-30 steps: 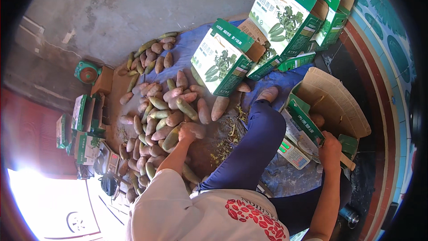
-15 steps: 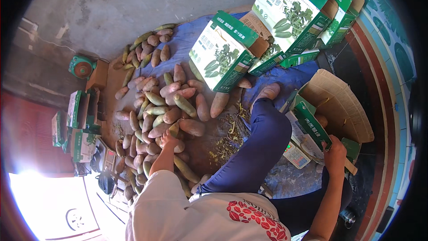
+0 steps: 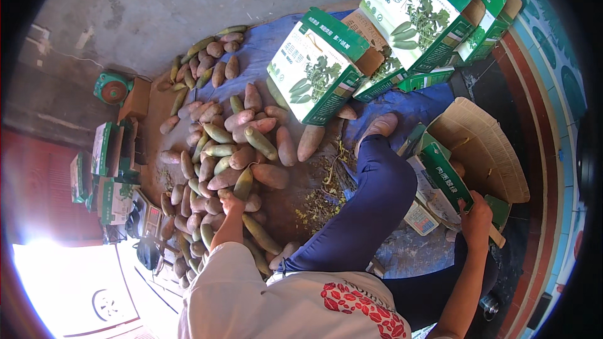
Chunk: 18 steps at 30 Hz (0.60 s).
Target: Packing sweet potatoes into cardboard boxes and weighing them on a scale.
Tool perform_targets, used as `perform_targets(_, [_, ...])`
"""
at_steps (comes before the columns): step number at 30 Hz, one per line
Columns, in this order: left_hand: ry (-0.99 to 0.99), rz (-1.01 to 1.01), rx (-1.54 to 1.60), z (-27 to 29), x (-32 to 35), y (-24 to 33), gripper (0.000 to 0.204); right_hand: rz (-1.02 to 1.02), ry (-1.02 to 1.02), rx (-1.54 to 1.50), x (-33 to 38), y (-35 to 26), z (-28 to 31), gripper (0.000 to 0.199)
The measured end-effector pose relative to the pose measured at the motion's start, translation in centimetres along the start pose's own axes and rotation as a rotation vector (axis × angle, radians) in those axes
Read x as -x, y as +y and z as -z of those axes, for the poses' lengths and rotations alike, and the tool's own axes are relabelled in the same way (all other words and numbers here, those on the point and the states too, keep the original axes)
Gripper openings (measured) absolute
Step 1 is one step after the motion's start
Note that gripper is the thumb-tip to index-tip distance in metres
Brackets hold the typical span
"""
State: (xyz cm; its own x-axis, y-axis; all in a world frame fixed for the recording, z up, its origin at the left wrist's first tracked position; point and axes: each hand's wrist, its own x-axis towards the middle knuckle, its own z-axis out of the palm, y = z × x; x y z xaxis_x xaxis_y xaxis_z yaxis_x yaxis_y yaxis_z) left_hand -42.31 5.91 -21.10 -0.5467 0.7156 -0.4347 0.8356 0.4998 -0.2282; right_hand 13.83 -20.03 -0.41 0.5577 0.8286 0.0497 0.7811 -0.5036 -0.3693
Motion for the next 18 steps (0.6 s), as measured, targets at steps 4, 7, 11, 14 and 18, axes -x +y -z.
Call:
perform_targets(4, [0.006,-0.051,0.073,-0.9,-0.4,-0.7,0.075,0.017,0.031,-0.006,-0.1,-0.3,-0.2,0.017])
perform_targets(7, [-0.003,-0.041,0.066,-0.8,1.0,0.7,0.079,0.017,0.036,0.003,0.0,-0.2,-0.1,0.016])
perform_targets(11, [-0.201,-0.021,0.25,-3.7,-3.2,-0.9,0.073,0.015,0.005,-0.02,-0.3,-0.5,-0.1,0.018])
perform_targets(14, [-0.538,0.019,0.573,-3.1,0.3,1.9,0.07,0.013,0.014,0.006,0.1,0.5,-0.5,0.019])
perform_targets(18, [-0.577,0.059,0.731,-3.3,2.1,1.9,0.065,0.042,0.018,0.011,0.1,0.0,-0.3,0.018])
